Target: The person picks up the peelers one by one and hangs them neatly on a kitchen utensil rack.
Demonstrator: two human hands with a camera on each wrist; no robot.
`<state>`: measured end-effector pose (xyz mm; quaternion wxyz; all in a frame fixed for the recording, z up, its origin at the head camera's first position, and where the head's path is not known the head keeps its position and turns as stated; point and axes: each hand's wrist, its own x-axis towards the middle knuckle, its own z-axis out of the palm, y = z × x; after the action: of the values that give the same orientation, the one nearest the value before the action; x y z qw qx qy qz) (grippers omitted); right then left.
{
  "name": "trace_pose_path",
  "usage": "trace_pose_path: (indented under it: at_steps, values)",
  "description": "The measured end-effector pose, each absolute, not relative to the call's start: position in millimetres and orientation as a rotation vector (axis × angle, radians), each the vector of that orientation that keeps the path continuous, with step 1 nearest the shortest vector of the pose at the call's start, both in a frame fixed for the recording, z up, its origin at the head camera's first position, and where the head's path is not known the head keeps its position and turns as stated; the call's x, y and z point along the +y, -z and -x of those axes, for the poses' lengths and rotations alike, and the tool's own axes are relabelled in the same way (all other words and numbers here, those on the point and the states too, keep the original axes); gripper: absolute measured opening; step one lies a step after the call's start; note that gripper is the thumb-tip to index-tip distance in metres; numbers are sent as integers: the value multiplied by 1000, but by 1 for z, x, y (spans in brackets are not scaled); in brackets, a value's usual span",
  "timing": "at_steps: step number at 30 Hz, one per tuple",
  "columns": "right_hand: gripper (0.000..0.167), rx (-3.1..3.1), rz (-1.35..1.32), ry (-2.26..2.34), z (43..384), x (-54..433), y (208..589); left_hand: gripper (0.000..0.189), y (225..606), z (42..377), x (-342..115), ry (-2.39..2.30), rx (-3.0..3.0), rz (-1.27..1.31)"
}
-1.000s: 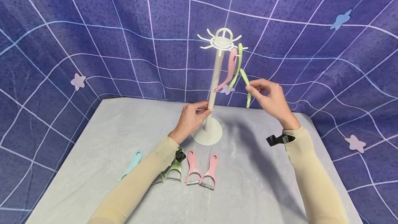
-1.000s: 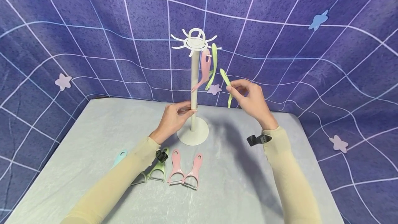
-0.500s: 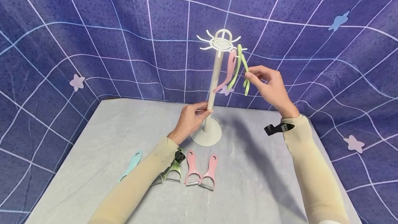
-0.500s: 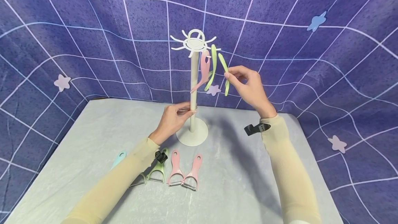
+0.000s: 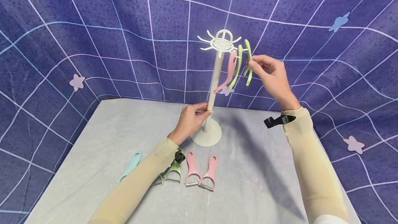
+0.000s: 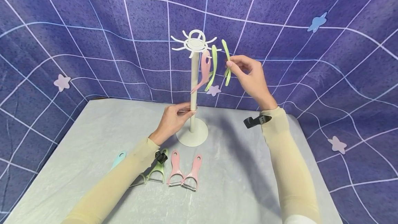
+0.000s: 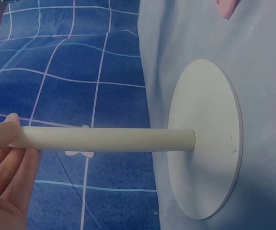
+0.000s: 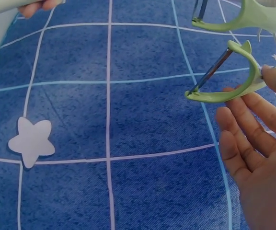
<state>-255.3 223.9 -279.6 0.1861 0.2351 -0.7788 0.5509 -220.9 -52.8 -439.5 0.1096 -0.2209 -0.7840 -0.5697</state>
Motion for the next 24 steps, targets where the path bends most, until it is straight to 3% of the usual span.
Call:
trace_pose_path:
  at_steps: [24]
  values:
    - [16, -2126, -816, -1622, 265, 208, 257, 30, 442, 221, -53, 1676, -2313, 646]
